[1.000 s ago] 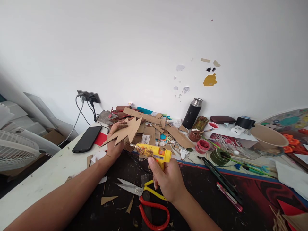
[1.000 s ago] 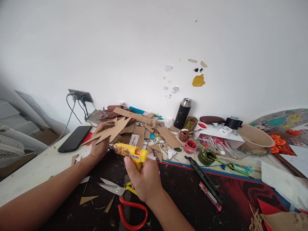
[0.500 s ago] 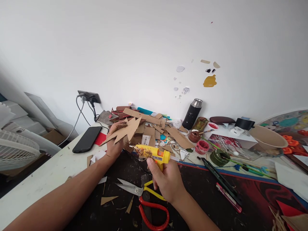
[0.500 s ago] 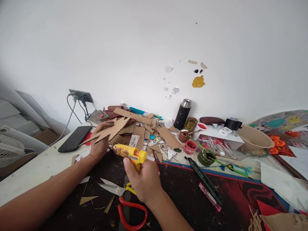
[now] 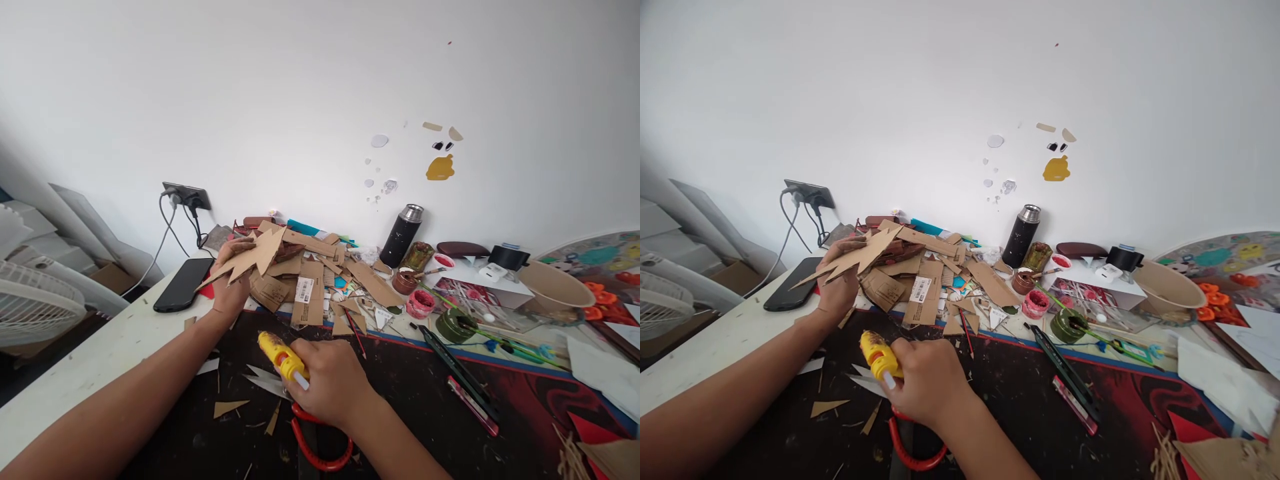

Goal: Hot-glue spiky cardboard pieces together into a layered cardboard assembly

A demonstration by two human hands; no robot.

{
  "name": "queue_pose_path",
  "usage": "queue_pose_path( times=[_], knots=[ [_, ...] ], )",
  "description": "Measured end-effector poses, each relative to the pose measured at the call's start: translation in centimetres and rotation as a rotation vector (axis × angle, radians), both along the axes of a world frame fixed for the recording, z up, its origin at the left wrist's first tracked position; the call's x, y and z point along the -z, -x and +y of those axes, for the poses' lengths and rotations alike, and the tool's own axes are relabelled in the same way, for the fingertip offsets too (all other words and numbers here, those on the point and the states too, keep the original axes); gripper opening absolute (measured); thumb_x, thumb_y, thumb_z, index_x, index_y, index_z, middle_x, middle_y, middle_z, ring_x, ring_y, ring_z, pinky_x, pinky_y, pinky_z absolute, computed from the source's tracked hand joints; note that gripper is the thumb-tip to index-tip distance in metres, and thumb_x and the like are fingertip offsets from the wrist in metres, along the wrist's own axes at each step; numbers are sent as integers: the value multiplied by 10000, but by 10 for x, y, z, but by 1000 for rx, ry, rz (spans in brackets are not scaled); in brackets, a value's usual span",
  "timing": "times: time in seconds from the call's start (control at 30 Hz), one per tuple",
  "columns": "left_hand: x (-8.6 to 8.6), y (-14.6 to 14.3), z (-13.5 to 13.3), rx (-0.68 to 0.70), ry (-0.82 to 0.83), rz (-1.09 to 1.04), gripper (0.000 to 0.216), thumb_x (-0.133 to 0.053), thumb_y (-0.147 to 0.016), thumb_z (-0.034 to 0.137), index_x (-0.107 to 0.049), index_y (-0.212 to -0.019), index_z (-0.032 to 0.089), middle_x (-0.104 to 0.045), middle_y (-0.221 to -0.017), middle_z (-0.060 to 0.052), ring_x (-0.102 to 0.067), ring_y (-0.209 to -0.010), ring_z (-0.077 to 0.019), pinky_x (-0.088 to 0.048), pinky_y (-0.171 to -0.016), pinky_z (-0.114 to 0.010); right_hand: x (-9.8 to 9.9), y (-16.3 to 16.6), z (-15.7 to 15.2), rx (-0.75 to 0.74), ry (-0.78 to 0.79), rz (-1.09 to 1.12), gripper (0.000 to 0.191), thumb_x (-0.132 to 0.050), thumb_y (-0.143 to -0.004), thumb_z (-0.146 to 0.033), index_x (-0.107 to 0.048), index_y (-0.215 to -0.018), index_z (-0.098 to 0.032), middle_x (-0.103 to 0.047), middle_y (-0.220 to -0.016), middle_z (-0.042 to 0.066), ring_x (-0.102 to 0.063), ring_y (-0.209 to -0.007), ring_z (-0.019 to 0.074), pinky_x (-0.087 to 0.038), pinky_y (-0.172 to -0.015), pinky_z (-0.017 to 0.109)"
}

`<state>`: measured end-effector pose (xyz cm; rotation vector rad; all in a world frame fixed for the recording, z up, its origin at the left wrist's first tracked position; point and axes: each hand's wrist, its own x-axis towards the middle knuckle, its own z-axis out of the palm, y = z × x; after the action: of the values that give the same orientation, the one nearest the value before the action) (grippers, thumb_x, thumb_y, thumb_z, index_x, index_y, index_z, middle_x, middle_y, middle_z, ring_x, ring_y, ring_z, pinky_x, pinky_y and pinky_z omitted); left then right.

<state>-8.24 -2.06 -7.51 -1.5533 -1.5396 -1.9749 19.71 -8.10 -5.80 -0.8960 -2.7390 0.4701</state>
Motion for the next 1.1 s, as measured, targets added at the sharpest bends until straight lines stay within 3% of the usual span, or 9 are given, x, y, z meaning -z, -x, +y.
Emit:
queue_pose_path(
  times=[0.17,0.33,0.5,0.67,0.77,0.87,1.0,1.1],
  knots=[
    [-2,-3,2,16,1,4,227,-675,-1007,492,-716,-960,274,-812,-1094,-121,-773,-1139,-350,-611,-1105,-583,-3,6,-2,-13,26,-170,232,-755,-994,-414,-771,-1104,-211,-875,-1038,95,-832,-944,310,-441,-724,354],
    [-5,-7,-2,77,39,46,245,-747,-952,512,-752,-1015,275,-801,-1219,-127,-743,-1222,-359,-583,-1144,-563,-4,8,-1,15,51,-178,268,-752,-1012,-430,-792,-1151,-204,-872,-1087,104,-827,-990,321,-468,-771,364],
    [-15,-3,-13,159,78,186,364,-681,-970,586,-776,-1134,275,-763,-1364,-128,-680,-1353,-382,-508,-1216,-587,-2,4,1,-22,127,-43,395,-836,-967,-535,-823,-1200,-216,-877,-1094,88,-819,-981,306,-471,-779,355],
    [-26,0,-18,137,95,393,343,-653,-992,559,-741,-1167,277,-746,-1404,-130,-661,-1388,-385,-471,-1240,-594,4,-1,6,-98,261,181,491,-801,-997,-646,-853,-1254,-231,-886,-1070,74,-802,-960,270,-492,-835,343],
    [-31,-1,-19,143,80,421,333,-663,-1005,544,-737,-1168,263,-743,-1395,-141,-657,-1382,-378,-479,-1239,-588,7,-1,9,-67,372,315,425,-758,-1033,-618,-882,-1130,-223,-869,-959,68,-783,-909,248,-503,-837,336],
    [-35,-2,-20,152,66,430,304,-675,-1029,516,-736,-1177,258,-737,-1402,-137,-648,-1387,-367,-475,-1247,-587,9,0,11,80,537,454,400,-729,-1040,-581,-855,-958,-211,-836,-883,66,-731,-768,207,-499,-732,316],
    [-37,-3,-21,157,58,463,246,-640,-1082,477,-739,-1195,282,-739,-1413,-109,-648,-1394,-350,-485,-1243,-582,10,1,18,206,918,692,575,-722,-963,-775,-741,-889,-205,-730,-701,19,-646,-591,164,-483,-571,271],
    [-38,-5,-23,190,52,510,247,-576,-1116,446,-745,-1220,298,-734,-1430,-110,-641,-1422,-357,-497,-1230,-590,7,0,23,226,1085,824,711,-750,-844,-916,-684,-894,-210,-681,-633,-14,-607,-490,141,-436,-460,237]
  ],
)
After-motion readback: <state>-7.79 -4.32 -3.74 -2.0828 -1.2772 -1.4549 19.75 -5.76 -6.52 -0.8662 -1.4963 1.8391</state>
